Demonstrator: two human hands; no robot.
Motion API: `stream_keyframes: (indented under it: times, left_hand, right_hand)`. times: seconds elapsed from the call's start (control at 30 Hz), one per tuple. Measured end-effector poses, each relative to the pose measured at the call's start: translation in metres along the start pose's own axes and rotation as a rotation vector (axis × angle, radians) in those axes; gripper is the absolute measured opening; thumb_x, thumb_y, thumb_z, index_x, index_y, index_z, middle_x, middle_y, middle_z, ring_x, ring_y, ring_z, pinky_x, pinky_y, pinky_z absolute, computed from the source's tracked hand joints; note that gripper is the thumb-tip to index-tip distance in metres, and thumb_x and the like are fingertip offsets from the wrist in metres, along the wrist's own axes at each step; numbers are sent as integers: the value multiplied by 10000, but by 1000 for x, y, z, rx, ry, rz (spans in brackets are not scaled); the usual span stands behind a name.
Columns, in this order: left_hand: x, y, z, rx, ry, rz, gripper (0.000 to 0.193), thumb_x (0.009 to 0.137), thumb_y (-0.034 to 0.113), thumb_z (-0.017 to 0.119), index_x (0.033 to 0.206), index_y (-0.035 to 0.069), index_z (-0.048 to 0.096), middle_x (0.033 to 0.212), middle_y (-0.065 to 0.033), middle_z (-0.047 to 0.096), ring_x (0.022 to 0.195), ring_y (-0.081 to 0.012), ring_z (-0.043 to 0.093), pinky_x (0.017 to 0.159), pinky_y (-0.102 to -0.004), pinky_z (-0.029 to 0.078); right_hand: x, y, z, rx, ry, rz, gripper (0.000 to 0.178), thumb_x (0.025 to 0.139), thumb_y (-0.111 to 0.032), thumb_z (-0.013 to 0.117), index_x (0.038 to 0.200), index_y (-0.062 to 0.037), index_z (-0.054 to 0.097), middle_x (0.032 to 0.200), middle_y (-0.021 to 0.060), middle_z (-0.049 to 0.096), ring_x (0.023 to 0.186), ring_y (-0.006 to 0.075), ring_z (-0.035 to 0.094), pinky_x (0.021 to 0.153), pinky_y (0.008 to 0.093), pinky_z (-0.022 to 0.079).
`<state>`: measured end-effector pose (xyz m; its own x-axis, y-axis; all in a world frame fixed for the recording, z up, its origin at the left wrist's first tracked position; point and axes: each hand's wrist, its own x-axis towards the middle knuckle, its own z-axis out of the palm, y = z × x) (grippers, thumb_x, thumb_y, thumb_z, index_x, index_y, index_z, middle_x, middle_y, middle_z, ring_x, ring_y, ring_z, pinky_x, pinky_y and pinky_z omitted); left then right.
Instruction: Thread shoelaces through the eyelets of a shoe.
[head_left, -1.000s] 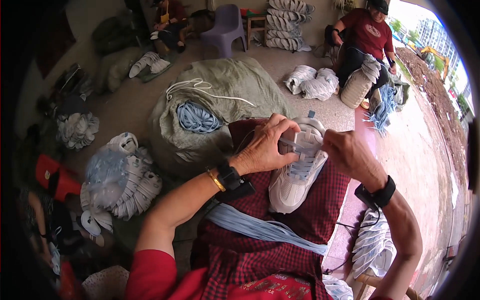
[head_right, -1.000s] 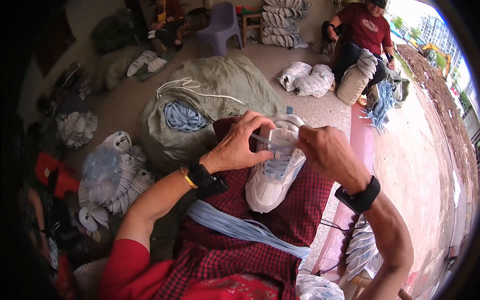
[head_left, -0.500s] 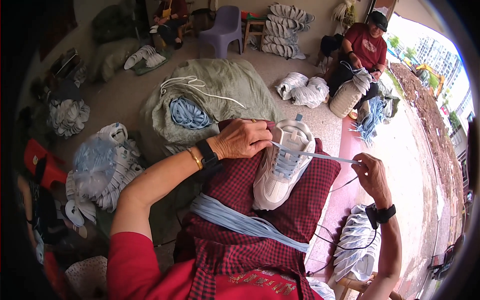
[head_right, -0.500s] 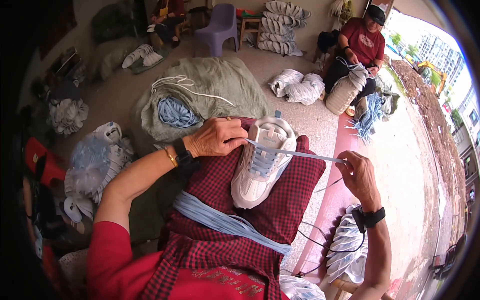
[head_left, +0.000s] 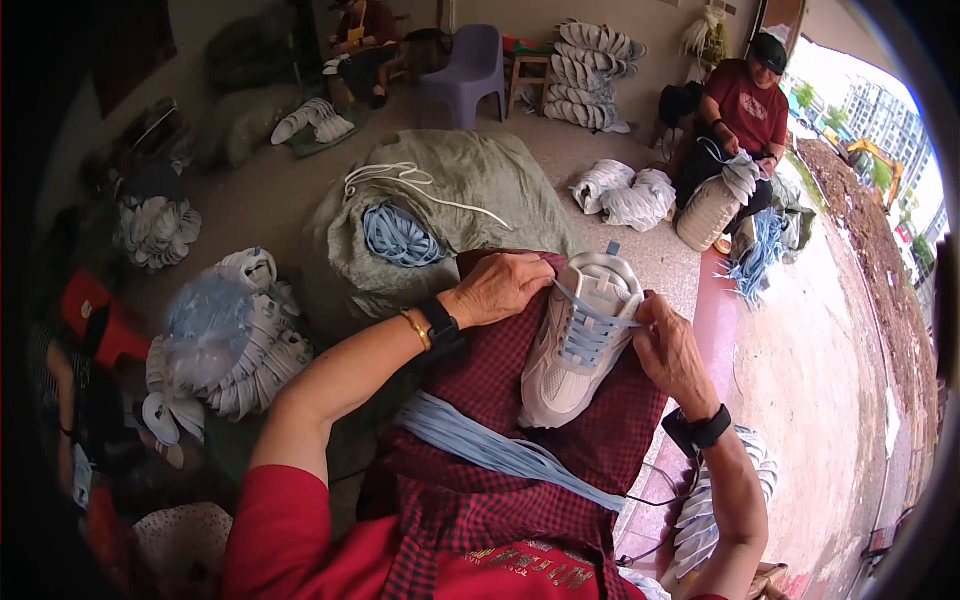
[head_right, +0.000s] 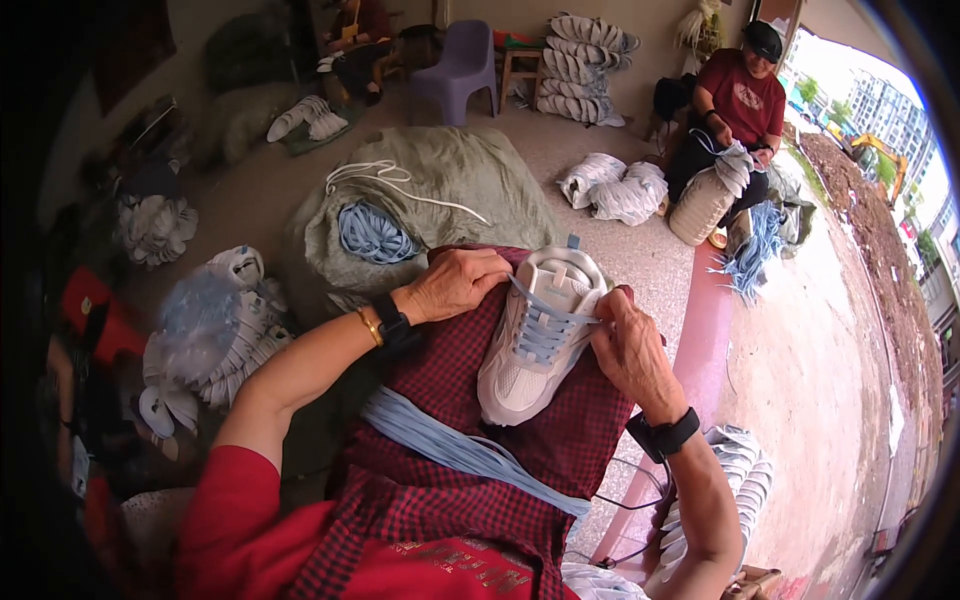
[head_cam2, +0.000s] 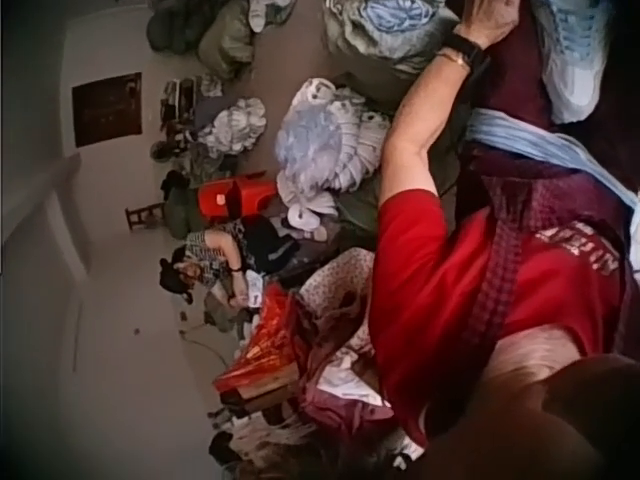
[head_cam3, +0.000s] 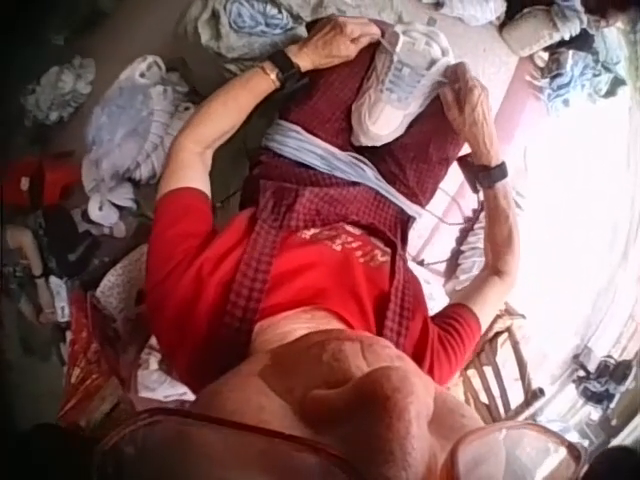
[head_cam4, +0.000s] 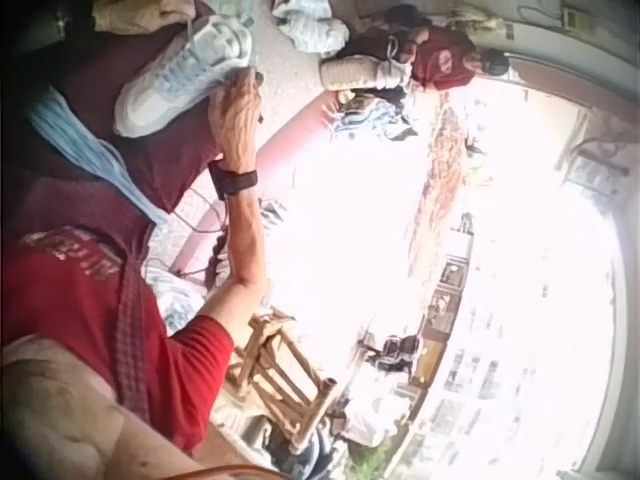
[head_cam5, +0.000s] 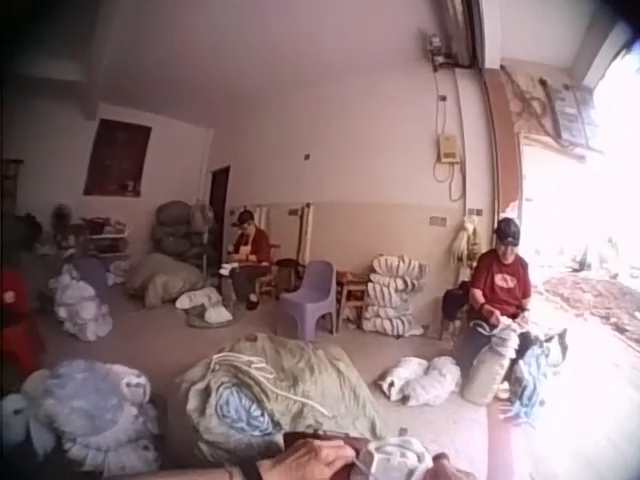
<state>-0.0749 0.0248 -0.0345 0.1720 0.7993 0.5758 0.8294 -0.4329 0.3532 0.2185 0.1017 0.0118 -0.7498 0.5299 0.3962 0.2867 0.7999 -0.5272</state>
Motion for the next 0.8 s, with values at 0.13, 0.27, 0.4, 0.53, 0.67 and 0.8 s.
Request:
stream_keyframes:
  times: [0.13, 0.27, 0.4, 0.53, 0.67, 0.8]
  left_hand:
    - [-2, -2, -12, -55, -34, -3, 145, 947, 132, 600, 943, -2, 657, 867, -158, 666, 824, -366, 661, 737, -430, 525]
    - [-7, -6, -21, -54, -42, 52, 111, 937, 113, 612, 953, 15, 661, 859, -143, 668, 814, -357, 669, 726, -416, 533]
    - [-16, -1, -33, 95, -51, 88, 89, 907, 69, 644, 995, 55, 651, 819, -122, 639, 774, -343, 669, 636, -412, 536]
    - [-23, -5, -48, 197, -15, 66, 109, 908, 76, 646, 1016, 72, 658, 810, -112, 620, 754, -343, 668, 614, -422, 533]
    - [-38, -26, -75, 254, 24, 78, 120, 905, 71, 644, 1024, 79, 658, 851, -100, 629, 766, -345, 664, 615, -414, 537]
    - [-46, -38, -128, 287, 73, -6, 135, 910, 61, 635, 1044, 69, 650, 874, -97, 636, 794, -338, 657, 662, -410, 537]
  right_hand:
    - [1, -17, -2, -140, -30, -36, 96, 910, -48, 562, 990, -23, 515, 807, 195, 631, 738, 413, 639, 655, 461, 496]
    - [-8, 9, -7, -233, -35, -164, 69, 965, -79, 554, 1023, -41, 552, 816, 179, 650, 726, 384, 666, 616, 455, 516]
    - [-8, 10, -9, -289, -31, -191, 103, 964, -92, 568, 1054, -43, 581, 824, 159, 654, 718, 364, 672, 610, 432, 533]
    - [10, 9, -9, -337, -32, -269, 74, 946, -101, 588, 1006, -57, 580, 806, 132, 632, 694, 356, 651, 595, 427, 517]
    - [-3, 26, -28, -369, -81, -228, 47, 919, -79, 601, 924, -53, 563, 802, 145, 608, 691, 366, 625, 590, 438, 485]
    - [-58, 57, -79, -410, 72, 1, 40, 874, 32, 540, 854, 5, 562, 776, 218, 592, 705, 436, 600, 595, 456, 451]
